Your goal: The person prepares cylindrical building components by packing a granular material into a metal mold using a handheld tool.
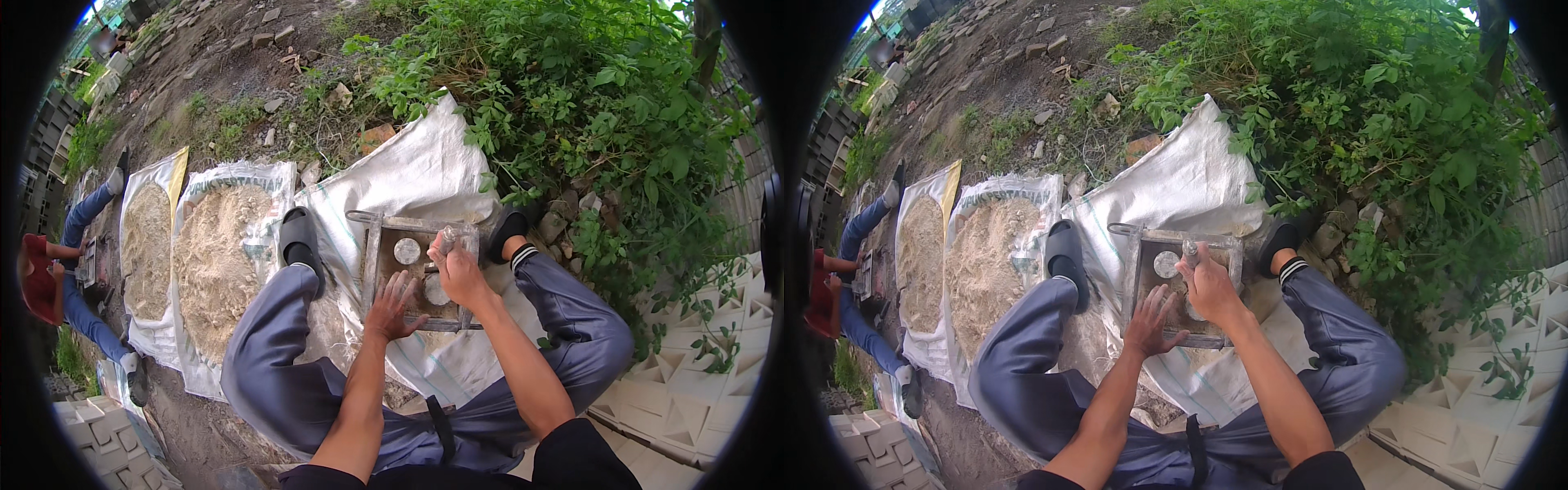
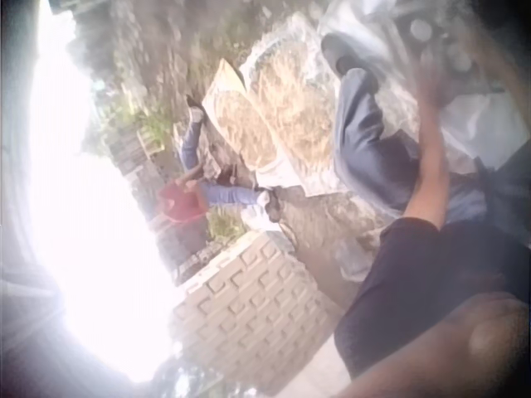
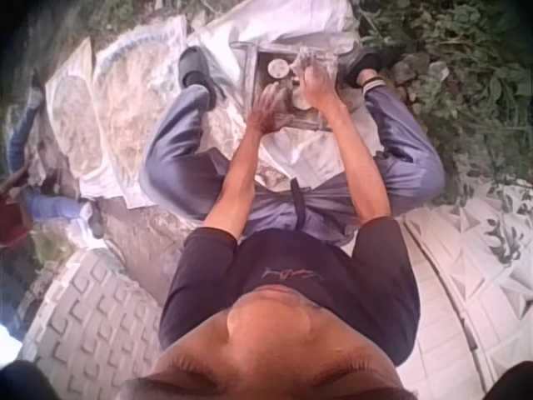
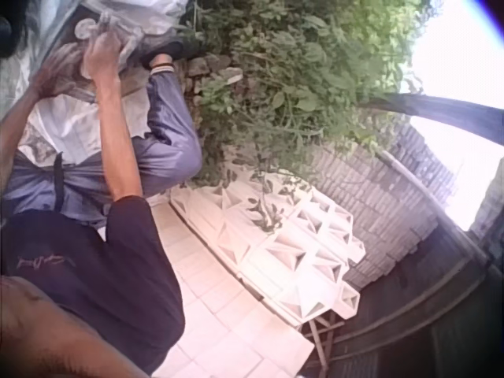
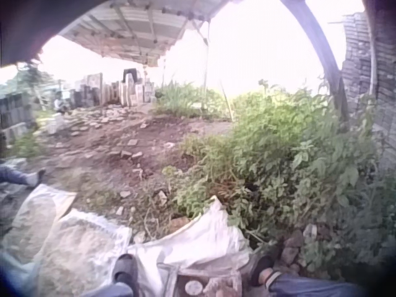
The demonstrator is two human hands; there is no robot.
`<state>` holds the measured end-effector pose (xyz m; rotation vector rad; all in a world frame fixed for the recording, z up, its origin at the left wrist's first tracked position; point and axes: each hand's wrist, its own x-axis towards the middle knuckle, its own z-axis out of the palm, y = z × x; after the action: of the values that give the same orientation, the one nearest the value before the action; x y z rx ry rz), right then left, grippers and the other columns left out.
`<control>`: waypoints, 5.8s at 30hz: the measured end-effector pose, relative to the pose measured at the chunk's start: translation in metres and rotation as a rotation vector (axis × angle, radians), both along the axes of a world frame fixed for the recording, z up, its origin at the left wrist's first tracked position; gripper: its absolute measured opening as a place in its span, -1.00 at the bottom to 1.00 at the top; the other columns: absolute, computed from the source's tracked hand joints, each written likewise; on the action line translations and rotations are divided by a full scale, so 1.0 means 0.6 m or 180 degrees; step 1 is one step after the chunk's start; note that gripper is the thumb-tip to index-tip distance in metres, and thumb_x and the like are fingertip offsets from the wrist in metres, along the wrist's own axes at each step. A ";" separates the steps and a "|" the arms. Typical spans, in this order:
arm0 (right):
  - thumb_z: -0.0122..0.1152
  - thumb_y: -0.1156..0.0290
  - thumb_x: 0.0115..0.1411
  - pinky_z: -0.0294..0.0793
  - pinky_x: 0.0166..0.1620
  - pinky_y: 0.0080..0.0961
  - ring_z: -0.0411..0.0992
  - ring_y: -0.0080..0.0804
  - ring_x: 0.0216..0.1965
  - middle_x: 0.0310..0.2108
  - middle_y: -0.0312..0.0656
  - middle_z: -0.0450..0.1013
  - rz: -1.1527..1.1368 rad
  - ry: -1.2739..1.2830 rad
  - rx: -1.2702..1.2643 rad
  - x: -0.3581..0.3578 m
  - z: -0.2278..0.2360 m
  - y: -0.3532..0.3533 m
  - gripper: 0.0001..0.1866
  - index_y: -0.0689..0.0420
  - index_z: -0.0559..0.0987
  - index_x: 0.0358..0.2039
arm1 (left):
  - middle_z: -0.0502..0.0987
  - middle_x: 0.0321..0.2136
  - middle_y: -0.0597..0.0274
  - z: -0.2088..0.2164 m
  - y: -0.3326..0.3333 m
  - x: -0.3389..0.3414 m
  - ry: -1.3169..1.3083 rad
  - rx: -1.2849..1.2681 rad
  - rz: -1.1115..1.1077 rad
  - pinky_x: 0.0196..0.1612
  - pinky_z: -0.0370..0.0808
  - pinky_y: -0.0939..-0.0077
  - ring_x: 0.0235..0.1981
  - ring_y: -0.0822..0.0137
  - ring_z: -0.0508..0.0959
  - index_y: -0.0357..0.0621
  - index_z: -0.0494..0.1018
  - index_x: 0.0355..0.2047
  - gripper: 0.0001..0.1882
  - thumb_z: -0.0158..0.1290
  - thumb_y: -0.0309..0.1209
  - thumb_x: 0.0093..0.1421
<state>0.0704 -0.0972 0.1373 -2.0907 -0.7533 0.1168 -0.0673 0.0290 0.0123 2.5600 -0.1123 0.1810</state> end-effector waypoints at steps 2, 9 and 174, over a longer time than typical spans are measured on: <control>-0.05 0.24 0.36 0.37 -0.08 -0.09 0.42 0.18 -0.26 -0.33 0.12 0.46 0.0356 -0.0564 -0.0436 0.018 -0.007 0.018 -0.55 0.46 0.30 -0.05 | 0.11 0.27 -0.08 0.002 -0.001 0.000 0.0062 -0.0061 0.0120 0.30 0.10 -0.03 0.28 -0.07 0.14 -0.10 0.08 0.30 -0.03 0.11 0.18 0.02; -0.06 0.20 0.36 0.35 -0.04 -0.20 0.43 0.21 -0.25 -0.30 0.20 0.46 0.0225 0.0386 -0.0316 0.024 -0.015 0.016 -0.45 0.56 0.25 0.02 | 0.12 0.26 -0.12 0.014 -0.007 0.009 0.0701 0.0025 0.0238 0.24 0.26 0.12 0.21 -0.12 0.25 -0.13 0.05 0.31 -0.09 0.08 0.09 0.08; -0.03 0.42 0.34 0.37 -0.24 -0.20 0.38 0.01 -0.36 -0.38 0.03 0.35 -0.0231 0.0373 0.0606 -0.160 0.020 -0.042 -0.84 0.21 0.29 -0.17 | 0.10 0.34 0.39 0.063 0.053 0.024 0.2012 0.2914 -0.0925 0.34 -0.46 -0.26 0.43 0.29 -0.19 0.06 0.12 0.32 0.10 0.15 0.33 -0.15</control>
<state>-0.0258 -0.1222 0.1491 -1.9100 -0.5937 0.1217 -0.0531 0.0610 0.0503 3.2818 -0.3894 -0.9993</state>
